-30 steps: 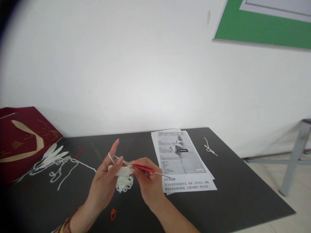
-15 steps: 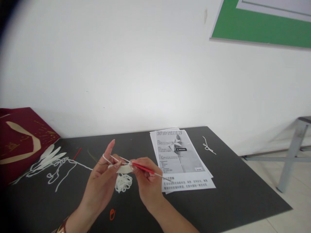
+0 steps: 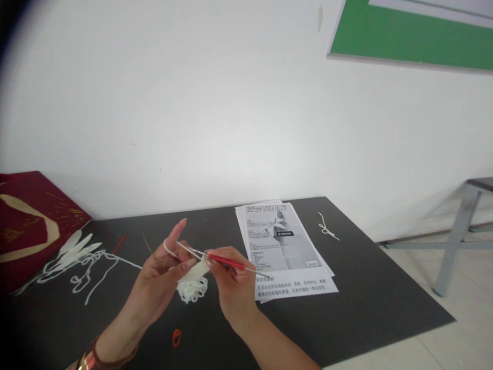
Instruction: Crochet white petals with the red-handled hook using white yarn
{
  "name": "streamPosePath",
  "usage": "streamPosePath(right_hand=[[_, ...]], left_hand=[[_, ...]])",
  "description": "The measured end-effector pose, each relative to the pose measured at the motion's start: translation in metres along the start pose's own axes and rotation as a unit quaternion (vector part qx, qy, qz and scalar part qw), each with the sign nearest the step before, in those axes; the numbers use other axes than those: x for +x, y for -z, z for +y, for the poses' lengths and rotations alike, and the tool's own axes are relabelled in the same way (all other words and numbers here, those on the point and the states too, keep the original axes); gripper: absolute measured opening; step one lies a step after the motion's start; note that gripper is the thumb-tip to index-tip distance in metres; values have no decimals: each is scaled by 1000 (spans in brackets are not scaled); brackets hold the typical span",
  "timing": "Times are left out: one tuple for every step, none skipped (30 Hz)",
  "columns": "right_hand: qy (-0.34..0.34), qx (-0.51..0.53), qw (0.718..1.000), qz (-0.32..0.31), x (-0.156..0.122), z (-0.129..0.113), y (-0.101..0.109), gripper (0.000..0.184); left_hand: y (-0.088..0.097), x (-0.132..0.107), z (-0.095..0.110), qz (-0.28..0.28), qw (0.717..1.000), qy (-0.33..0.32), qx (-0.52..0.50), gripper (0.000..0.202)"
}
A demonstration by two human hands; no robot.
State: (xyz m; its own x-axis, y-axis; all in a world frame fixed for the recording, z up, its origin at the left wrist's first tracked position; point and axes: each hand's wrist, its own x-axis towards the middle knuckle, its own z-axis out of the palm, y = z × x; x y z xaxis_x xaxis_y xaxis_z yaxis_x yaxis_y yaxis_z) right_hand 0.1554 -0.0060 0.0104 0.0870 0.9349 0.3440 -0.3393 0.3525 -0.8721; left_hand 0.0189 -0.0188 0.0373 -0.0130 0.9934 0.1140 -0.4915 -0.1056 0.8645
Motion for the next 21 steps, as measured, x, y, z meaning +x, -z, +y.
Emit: streamPosePath(right_hand=[[0, -1, 1000, 0, 0, 0, 0, 17], [-1, -2, 1000, 0, 0, 0, 0, 16], [-2, -3, 1000, 0, 0, 0, 0, 16], [-2, -3, 1000, -1, 0, 0, 0, 16], [-1, -5, 1000, -1, 0, 1, 0, 15], [1, -8, 1000, -1, 0, 1, 0, 15], [3, -10, 1000, -2, 0, 1, 0, 15], [5, -13, 1000, -2, 0, 1, 0, 15], [8, -15, 1000, -2, -1, 1, 0, 14], [11, -17, 1000, -2, -1, 1, 0, 14], [15, -18, 1000, -3, -1, 1, 0, 13], [19, -19, 1000, -3, -1, 0, -1, 13], [22, -20, 1000, -4, -1, 0, -1, 12], [25, -20, 999, -5, -1, 0, -1, 12], [27, -19, 999, -6, -1, 0, -1, 12], [29, -18, 999, -5, 0, 0, -1, 13], [31, -18, 999, -2, 0, 1, 0, 14], [33, -19, 999, 2, 1, 1, 0, 15], [35, -20, 999, 7, 1, 1, 1, 15], [37, -22, 999, 10, 2, 1, 2, 16], [39, -24, 999, 12, 2, 1, 3, 16]], left_hand=[[2, 1, 1, -10, 1000, 6, 7, 64], [5, 2, 3, -18, 1000, 14, 15, 63], [7, 4, 5, -24, 999, 24, 25, 62], [10, 5, 7, -27, 998, 32, 36, 63], [12, 5, 8, -31, 998, 39, 48, 64], [14, 6, 10, -36, 996, 47, 59, 66], [15, 7, 12, -42, 995, 55, 70, 69], [16, 7, 14, -46, 994, 63, 79, 72], [17, 8, 15, -47, 993, 70, 87, 75], [18, 8, 17, -47, 992, 77, 93, 78], [18, 9, 18, -47, 991, 83, 99, 81], [19, 9, 19, -48, 990, 87, 102, 84], [20, 9, 20, -55, 989, 92, 104, 87], [20, 9, 20, -66, 988, 96, 105, 90], [21, 9, 21, -81, 986, 100, 105, 92], [21, 9, 21, -94, 985, 101, 105, 93], [20, 9, 21, -100, 984, 98, 105, 91], [20, 8, 20, -101, 985, 92, 107, 87], [18, 8, 20, -97, 986, 86, 108, 83], [16, 7, 18, -89, 987, 81, 108, 78], [14, 6, 16, -79, 988, 79, 104, 75]])
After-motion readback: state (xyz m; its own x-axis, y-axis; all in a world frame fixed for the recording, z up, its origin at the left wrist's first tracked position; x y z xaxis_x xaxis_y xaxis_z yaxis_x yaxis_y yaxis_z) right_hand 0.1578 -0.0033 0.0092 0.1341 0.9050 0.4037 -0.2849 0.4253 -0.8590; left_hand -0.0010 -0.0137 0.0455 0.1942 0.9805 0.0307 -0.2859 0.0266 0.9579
